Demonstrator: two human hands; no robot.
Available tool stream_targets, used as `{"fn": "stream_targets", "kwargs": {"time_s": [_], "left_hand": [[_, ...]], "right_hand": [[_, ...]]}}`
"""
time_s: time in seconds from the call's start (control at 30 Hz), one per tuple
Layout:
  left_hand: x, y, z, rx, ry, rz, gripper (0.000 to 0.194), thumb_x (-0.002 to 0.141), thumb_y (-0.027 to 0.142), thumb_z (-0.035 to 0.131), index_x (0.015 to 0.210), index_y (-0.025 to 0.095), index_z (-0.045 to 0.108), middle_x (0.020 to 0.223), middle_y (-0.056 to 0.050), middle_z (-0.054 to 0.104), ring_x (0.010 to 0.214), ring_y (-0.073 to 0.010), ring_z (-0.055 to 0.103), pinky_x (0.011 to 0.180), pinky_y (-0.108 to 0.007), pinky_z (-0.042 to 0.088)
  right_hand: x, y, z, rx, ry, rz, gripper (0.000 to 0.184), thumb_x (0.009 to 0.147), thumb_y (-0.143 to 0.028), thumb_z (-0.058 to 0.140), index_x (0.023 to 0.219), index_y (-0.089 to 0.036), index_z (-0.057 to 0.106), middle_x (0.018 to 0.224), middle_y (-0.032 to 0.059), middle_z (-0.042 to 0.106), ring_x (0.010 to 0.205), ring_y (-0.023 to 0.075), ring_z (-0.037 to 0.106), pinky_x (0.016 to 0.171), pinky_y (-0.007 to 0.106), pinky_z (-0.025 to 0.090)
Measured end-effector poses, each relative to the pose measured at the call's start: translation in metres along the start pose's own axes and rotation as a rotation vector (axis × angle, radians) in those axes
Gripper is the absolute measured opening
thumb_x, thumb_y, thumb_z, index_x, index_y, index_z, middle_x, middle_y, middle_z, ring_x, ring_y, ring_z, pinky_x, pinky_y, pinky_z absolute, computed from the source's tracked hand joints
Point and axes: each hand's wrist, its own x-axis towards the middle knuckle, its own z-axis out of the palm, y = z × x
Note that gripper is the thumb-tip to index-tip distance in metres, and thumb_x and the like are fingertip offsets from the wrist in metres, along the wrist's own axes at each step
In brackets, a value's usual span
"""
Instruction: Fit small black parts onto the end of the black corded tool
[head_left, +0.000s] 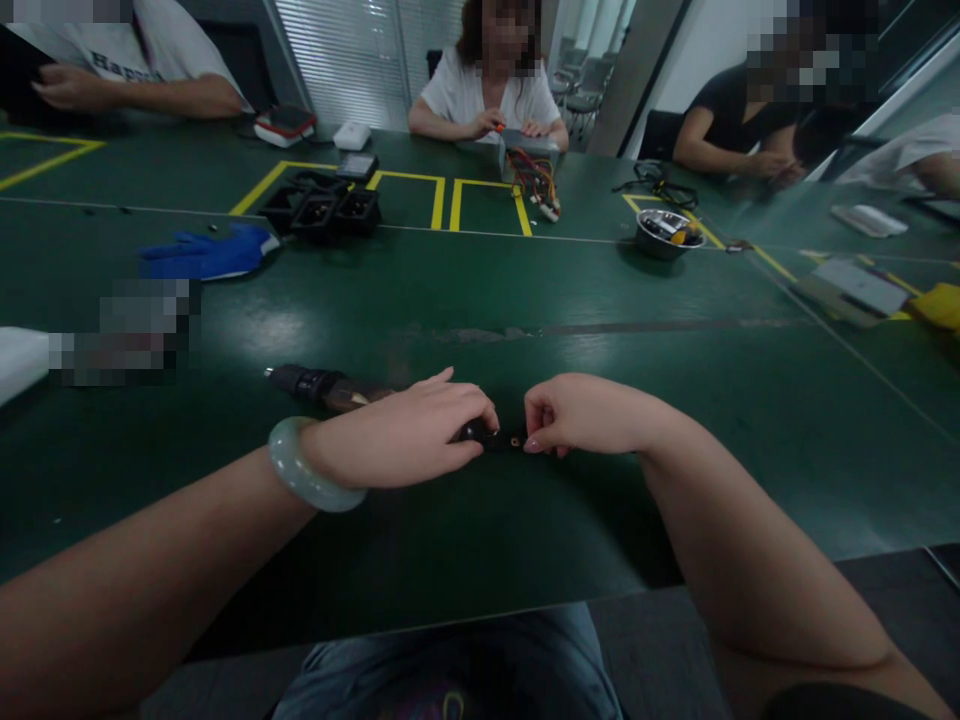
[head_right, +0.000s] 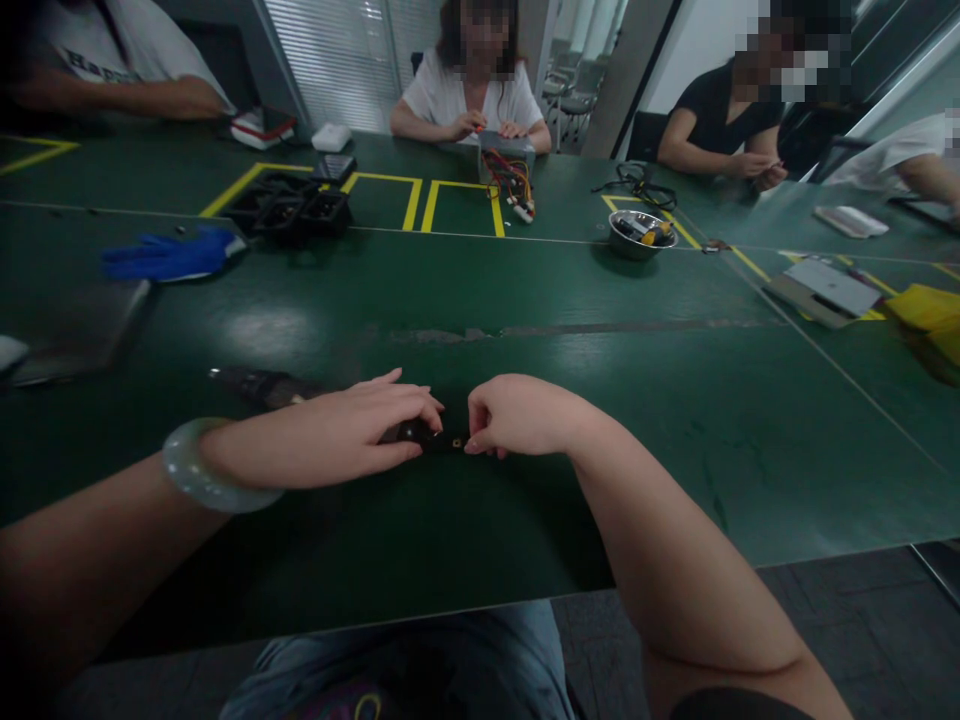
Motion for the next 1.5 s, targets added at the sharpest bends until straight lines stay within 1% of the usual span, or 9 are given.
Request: {"fn": "stream_targets", "kwargs": {"time_s": [0.13, 0.37, 0.57, 0.67, 0.83, 0.93, 1.07, 1.2, 1.5], "left_hand": [[-0.008, -0.015, -0.011, -0.002, -0.042, -0.032, 0.049, 0.084, 0.044, 0.058, 0.130, 0.030, 0.048, 0.132, -0.002, 0.052, 0.112, -0.0185, 0.055, 0.095, -0.029, 0.040], [-0.009, -0.035, -0.024, 0.035, -0.083, -0.108, 0.041, 0.075, 0.051, 0.066, 0.107, 0.027, 0.061, 0.104, -0.001, 0.061, 0.091, -0.0181, 0.060, 0.076, -0.027, 0.044], [0.006, -0.026, -0.003, 0.202, 0.262, -0.295, 0.042, 0.078, 0.048, 0.066, 0.105, 0.020, 0.052, 0.112, -0.006, 0.052, 0.077, -0.0167, 0.057, 0.065, -0.029, 0.046], [0.014, -0.023, 0.008, 0.341, 0.352, -0.245, 0.039, 0.084, 0.042, 0.061, 0.111, 0.017, 0.048, 0.118, -0.009, 0.048, 0.082, -0.0186, 0.058, 0.069, -0.032, 0.047], [0.018, -0.016, 0.014, 0.416, 0.376, -0.077, 0.032, 0.093, 0.037, 0.048, 0.115, 0.014, 0.046, 0.123, -0.013, 0.047, 0.106, -0.0264, 0.053, 0.086, -0.039, 0.046], [0.015, -0.006, 0.017, 0.320, 0.392, -0.119, 0.023, 0.096, 0.032, 0.041, 0.109, 0.015, 0.049, 0.114, -0.010, 0.052, 0.100, -0.0233, 0.055, 0.084, -0.038, 0.047], [0.015, 0.004, 0.023, 0.234, 0.413, -0.161, 0.024, 0.092, 0.033, 0.048, 0.111, 0.018, 0.051, 0.109, -0.008, 0.053, 0.093, -0.0208, 0.056, 0.080, -0.035, 0.048], [0.022, 0.003, 0.026, 0.281, 0.412, -0.134, 0.037, 0.089, 0.037, 0.054, 0.123, 0.022, 0.049, 0.118, -0.009, 0.051, 0.103, -0.0246, 0.055, 0.086, -0.039, 0.046], [0.031, 0.014, 0.026, 0.401, 0.418, -0.191, 0.021, 0.091, 0.031, 0.051, 0.107, 0.019, 0.055, 0.107, -0.009, 0.054, 0.096, -0.0236, 0.057, 0.079, -0.037, 0.046]], "right_hand": [[-0.003, -0.003, 0.003, -0.037, 0.005, -0.002, 0.015, 0.077, -0.035, 0.066, 0.083, -0.021, 0.065, 0.073, -0.0021, 0.068, 0.061, 0.0113, 0.062, 0.055, 0.022, 0.041], [0.002, 0.002, 0.001, -0.036, 0.091, 0.036, 0.014, 0.077, -0.034, 0.067, 0.083, -0.021, 0.066, 0.074, -0.0016, 0.068, 0.060, 0.0110, 0.061, 0.054, 0.022, 0.040], [0.009, 0.014, -0.008, -0.021, 0.332, 0.120, 0.017, 0.079, -0.035, 0.065, 0.084, -0.019, 0.064, 0.076, -0.0016, 0.068, 0.058, 0.0095, 0.060, 0.053, 0.022, 0.040], [0.013, 0.020, -0.010, -0.009, 0.385, 0.140, 0.017, 0.079, -0.035, 0.065, 0.085, -0.019, 0.064, 0.075, -0.0015, 0.067, 0.057, 0.0093, 0.060, 0.054, 0.022, 0.040], [0.013, 0.021, -0.010, -0.006, 0.452, 0.153, 0.019, 0.078, -0.037, 0.065, 0.085, -0.019, 0.064, 0.070, -0.0012, 0.066, 0.057, 0.0101, 0.059, 0.053, 0.022, 0.039], [0.009, 0.018, -0.010, -0.030, 0.469, 0.145, 0.018, 0.078, -0.037, 0.065, 0.084, -0.020, 0.065, 0.069, -0.0016, 0.065, 0.057, 0.0104, 0.058, 0.053, 0.023, 0.037], [0.005, 0.012, -0.009, -0.132, 0.483, 0.130, 0.016, 0.077, -0.036, 0.066, 0.082, -0.021, 0.065, 0.068, -0.0023, 0.063, 0.060, 0.0110, 0.057, 0.054, 0.024, 0.035], [0.005, 0.007, -0.006, -0.249, 0.520, 0.112, 0.012, 0.076, -0.034, 0.067, 0.078, -0.022, 0.066, 0.075, -0.0013, 0.064, 0.066, 0.0126, 0.056, 0.055, 0.026, 0.033], [0.004, 0.001, -0.003, -0.261, 0.536, 0.090, 0.011, 0.076, -0.032, 0.066, 0.073, -0.022, 0.067, 0.071, -0.0008, 0.064, 0.065, 0.0135, 0.055, 0.055, 0.026, 0.033]]}}
